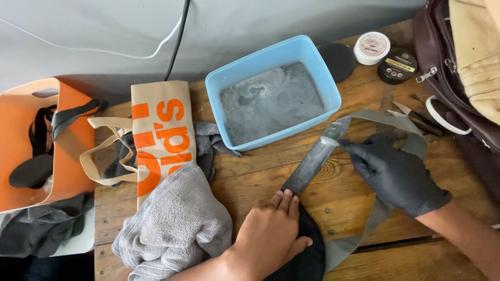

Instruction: The person cleans the gray straps of a black bag by applying a cleaning solution with a small brush and then wiping them with a gray cloth.

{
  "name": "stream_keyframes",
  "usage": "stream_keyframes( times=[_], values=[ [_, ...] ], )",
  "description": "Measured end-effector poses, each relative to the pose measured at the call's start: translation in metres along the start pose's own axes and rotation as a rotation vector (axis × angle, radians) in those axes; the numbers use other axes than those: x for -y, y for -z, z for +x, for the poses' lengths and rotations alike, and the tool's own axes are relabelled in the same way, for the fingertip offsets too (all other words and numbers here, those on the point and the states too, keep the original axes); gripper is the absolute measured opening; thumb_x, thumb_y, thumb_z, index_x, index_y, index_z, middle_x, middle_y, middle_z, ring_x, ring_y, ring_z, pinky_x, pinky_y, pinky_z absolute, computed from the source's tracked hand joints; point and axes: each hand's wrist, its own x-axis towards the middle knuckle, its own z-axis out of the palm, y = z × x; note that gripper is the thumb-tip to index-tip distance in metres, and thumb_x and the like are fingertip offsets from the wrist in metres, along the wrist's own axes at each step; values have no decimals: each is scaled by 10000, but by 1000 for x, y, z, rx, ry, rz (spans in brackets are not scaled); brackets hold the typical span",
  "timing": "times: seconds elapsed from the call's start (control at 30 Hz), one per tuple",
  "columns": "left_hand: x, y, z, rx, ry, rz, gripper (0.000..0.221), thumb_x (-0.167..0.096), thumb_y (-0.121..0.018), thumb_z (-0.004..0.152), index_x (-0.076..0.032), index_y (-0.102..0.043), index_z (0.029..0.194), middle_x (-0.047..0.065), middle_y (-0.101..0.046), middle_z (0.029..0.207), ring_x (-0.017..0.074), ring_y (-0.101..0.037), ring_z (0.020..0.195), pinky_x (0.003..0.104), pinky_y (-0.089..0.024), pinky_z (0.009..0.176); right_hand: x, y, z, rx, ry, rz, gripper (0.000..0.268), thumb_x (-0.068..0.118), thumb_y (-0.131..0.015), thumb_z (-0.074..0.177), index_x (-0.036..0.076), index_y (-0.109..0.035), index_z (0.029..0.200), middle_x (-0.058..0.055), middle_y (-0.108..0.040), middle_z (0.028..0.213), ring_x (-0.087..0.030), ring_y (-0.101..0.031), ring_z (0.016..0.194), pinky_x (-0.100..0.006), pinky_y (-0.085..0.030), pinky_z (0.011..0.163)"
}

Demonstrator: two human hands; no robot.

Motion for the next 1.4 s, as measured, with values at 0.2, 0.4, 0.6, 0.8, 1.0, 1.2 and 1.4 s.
stream_keyframes(
  times=[0.2, 0.4, 0.6, 0.8, 1.0, 1.2, 1.4],
  values=[
    [2, 5, -2, -18, -1, -50, 909, -681, -661, 896, 30, -542, 1449, 223, -571, 1463, 304, -532, 1360, 422, -547, 853, 25, -28, -40, 269, 226, 165, 638, 305, -630, 929, 388, -480, 1543, 28, -603, 1058, -225, -696, 971, -391, -556, 736],
    [0, 0, -3, -71, 0, 29, 941, -721, -671, 864, 17, -563, 1437, 216, -613, 1416, 295, -574, 1315, 393, -528, 868, -2, 7, -7, 96, -18, -45, 532, 290, -550, 962, 354, -549, 1490, -48, -731, 1081, -267, -725, 850, -435, -552, 568],
    [2, 5, -1, -50, -15, 3, 897, -691, -645, 895, 26, -566, 1429, 218, -590, 1447, 306, -567, 1317, 414, -555, 826, 19, 0, -18, 203, 196, -81, 618, 351, -563, 955, 421, -393, 1545, 35, -607, 884, -170, -636, 478, -354, -577, 397],
    [1, 5, -3, -6, -17, 28, 896, -703, -626, 920, 8, -542, 1459, 215, -582, 1447, 288, -557, 1320, 393, -569, 782, -8, 29, 11, -111, 231, 139, 148, 117, -693, 883, 157, -728, 1021, -59, -679, 842, -276, -662, 747, -445, -495, 695],
    [0, 7, -2, -35, -25, 43, 908, -713, -645, 899, 5, -555, 1447, 214, -591, 1439, 309, -561, 1314, 398, -554, 834, -12, 23, 17, -32, 144, 152, 113, 272, -792, 821, 235, -754, 920, 23, -747, 816, -211, -688, 774, -406, -504, 709],
    [1, 8, -3, 9, -24, 29, 915, -712, -644, 916, 17, -533, 1458, 223, -574, 1450, 308, -557, 1312, 399, -577, 784, -6, 40, 17, -41, 193, 359, 56, 169, -760, 872, 150, -760, 925, -8, -730, 873, -188, -680, 827, -355, -509, 770],
    [1, 12, -1, 45, -38, 43, 904, -708, -607, 937, 16, -520, 1472, 230, -549, 1477, 323, -538, 1337, 406, -571, 809, -19, 27, 17, 1, 153, 221, 74, 181, -767, 832, 186, -752, 904, -15, -693, 842, -219, -662, 759, -398, -492, 706]
  ],
)
